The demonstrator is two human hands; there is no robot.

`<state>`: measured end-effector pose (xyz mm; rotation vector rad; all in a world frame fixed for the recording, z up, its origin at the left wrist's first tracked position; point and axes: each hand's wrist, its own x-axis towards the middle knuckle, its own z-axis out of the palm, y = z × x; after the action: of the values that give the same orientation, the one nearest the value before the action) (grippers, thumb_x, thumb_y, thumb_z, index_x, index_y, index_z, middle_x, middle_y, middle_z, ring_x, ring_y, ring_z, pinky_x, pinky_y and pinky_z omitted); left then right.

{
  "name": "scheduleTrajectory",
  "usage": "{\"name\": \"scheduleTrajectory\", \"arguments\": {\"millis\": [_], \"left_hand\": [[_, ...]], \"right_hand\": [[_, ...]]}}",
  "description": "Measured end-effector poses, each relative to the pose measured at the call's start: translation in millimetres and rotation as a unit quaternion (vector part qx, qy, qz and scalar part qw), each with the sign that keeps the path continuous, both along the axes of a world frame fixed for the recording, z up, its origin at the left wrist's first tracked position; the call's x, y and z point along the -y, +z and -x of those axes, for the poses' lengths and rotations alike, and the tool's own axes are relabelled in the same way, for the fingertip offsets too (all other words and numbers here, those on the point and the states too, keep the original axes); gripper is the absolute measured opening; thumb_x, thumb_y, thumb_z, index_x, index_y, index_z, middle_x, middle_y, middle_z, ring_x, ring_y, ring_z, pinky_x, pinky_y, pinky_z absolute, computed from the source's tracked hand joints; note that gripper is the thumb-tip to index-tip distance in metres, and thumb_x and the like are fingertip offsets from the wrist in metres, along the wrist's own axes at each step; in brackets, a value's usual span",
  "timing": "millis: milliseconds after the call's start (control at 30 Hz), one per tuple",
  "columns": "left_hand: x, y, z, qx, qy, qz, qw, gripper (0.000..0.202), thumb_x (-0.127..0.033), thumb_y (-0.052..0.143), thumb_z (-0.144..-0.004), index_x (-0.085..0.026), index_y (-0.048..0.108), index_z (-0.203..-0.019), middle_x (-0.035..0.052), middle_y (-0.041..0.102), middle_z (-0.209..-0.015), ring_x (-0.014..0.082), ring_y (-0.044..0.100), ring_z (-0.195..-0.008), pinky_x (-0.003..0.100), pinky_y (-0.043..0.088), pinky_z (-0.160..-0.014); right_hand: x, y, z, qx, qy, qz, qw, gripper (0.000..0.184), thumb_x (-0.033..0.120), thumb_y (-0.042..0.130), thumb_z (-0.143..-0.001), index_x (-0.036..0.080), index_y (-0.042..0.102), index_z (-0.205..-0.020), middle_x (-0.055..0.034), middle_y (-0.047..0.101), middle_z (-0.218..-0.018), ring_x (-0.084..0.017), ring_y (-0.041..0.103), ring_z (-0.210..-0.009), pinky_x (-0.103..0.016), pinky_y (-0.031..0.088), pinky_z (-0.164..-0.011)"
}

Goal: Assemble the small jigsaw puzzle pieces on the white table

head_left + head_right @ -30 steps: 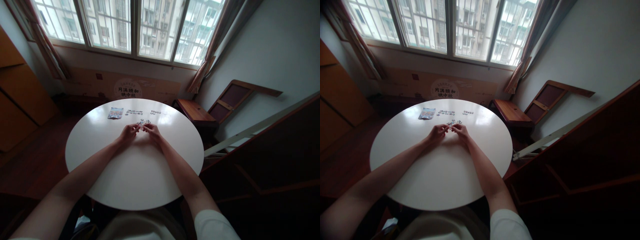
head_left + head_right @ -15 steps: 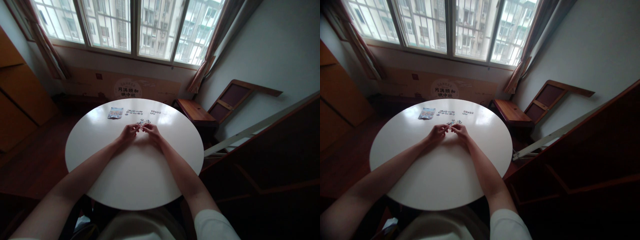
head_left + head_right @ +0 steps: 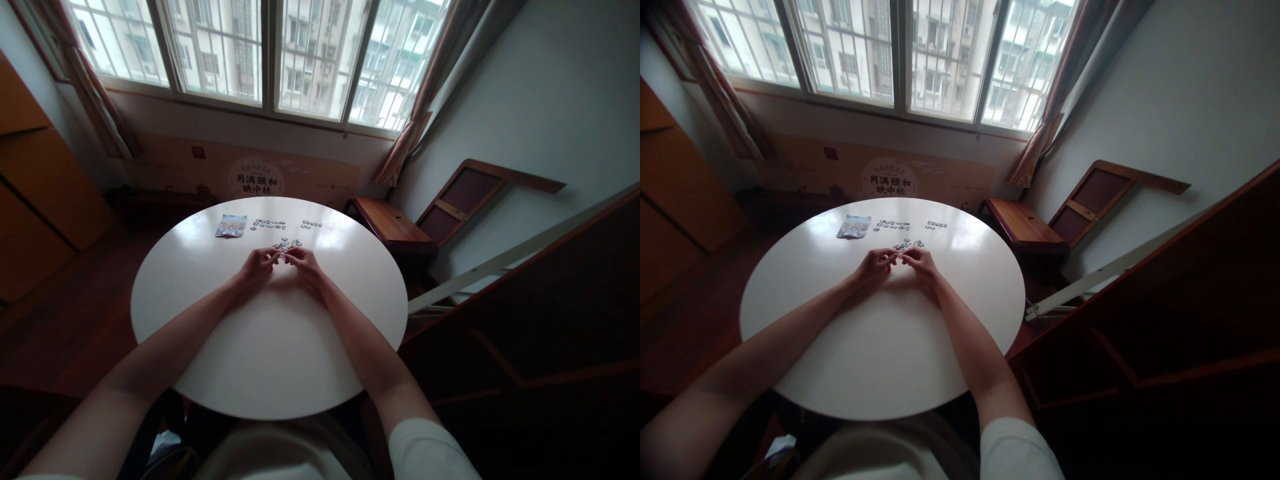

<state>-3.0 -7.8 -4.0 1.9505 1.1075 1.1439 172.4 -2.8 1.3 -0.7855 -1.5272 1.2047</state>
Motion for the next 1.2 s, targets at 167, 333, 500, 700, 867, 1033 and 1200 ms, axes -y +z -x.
{"name": "scheduleTrajectory", "arguments": {"millis": [167, 333, 500, 700, 867, 1033, 1200], "left_hand": [[-0.1, -0.8, 0.6, -0.003, 0.002, -0.004, 1.0, 0.035, -0.042, 0.05, -0.084, -0.013, 0.069, -0.091, 0.0039, 0.066, -0.067, 0.0105, 0.055, -0.048, 0.019, 0.042, -0.043], [1.6, 1.6, -0.2, -0.009, 0.007, -0.007, 1.0, 0.033, -0.04, 0.05, -0.083, -0.013, 0.069, -0.09, 0.0038, 0.066, -0.068, 0.0105, 0.055, -0.048, 0.02, 0.042, -0.045], [1.8, 2.4, -0.6, -0.015, 0.01, -0.01, 1.0, 0.033, -0.039, 0.05, -0.084, -0.013, 0.07, -0.089, 0.004, 0.067, -0.068, 0.0106, 0.055, -0.049, 0.02, 0.042, -0.046], [0.9, 0.4, 0.5, -0.003, 0.007, 0.0, 1.0, 0.034, -0.041, 0.051, -0.083, -0.013, 0.069, -0.09, 0.0038, 0.066, -0.067, 0.0103, 0.055, -0.048, 0.019, 0.042, -0.044], [0.1, 2.5, 0.1, 0.021, 0.007, 0.022, 1.0, 0.036, -0.042, 0.054, -0.081, -0.012, 0.068, -0.095, 0.0041, 0.064, -0.067, 0.0107, 0.055, -0.048, 0.02, 0.044, -0.043], [-1.1, 2.2, 1.8, 0.021, 0.039, 0.017, 0.999, 0.037, -0.038, 0.054, -0.079, -0.011, 0.067, -0.1, 0.0055, 0.065, -0.073, 0.0112, 0.057, -0.05, 0.021, 0.045, -0.045], [-1.0, -0.2, 3.4, -0.038, 0.082, -0.067, 0.994, 0.033, -0.039, 0.059, -0.077, -0.017, 0.067, -0.1, 0.0062, 0.066, -0.089, 0.014, 0.062, -0.068, 0.025, 0.049, -0.06]], "right_hand": [[-1.3, -0.7, 0.3, -0.003, -0.003, 0.001, 1.0, 0.026, 0.035, 0.074, -0.063, 0.014, 0.065, -0.075, -0.0014, 0.063, -0.064, -0.013, 0.057, -0.061, -0.026, 0.044, -0.059], [-1.7, -1.0, 0.7, -0.001, -0.005, 0.004, 1.0, 0.028, 0.037, 0.075, -0.062, 0.015, 0.065, -0.075, -0.0016, 0.064, -0.064, -0.013, 0.057, -0.061, -0.026, 0.044, -0.059], [-1.8, -1.1, 1.0, -0.001, -0.004, 0.005, 1.0, 0.03, 0.04, 0.076, -0.061, 0.015, 0.066, -0.074, -0.0017, 0.063, -0.063, -0.013, 0.057, -0.061, -0.026, 0.043, -0.059], [-0.8, 0.2, 0.9, 0.004, -0.002, 0.002, 1.0, 0.03, 0.04, 0.075, -0.062, 0.015, 0.066, -0.074, -0.002, 0.064, -0.064, -0.013, 0.057, -0.062, -0.027, 0.044, -0.06], [-0.4, 0.7, -0.1, 0.01, -0.01, -0.001, 1.0, 0.029, 0.039, 0.073, -0.064, 0.014, 0.066, -0.076, -0.0024, 0.064, -0.066, -0.013, 0.057, -0.063, -0.026, 0.044, -0.06], [-4.0, -3.4, 0.4, 0.009, -0.036, 0.005, 0.999, 0.031, 0.041, 0.073, -0.063, 0.015, 0.064, -0.075, -0.0021, 0.064, -0.064, -0.013, 0.057, -0.061, -0.025, 0.044, -0.057], [-6.6, -6.4, 2.6, 0.013, -0.045, 0.004, 0.999, 0.032, 0.042, 0.075, -0.059, 0.015, 0.064, -0.072, -0.0016, 0.063, -0.061, -0.013, 0.057, -0.059, -0.027, 0.044, -0.057]]}}
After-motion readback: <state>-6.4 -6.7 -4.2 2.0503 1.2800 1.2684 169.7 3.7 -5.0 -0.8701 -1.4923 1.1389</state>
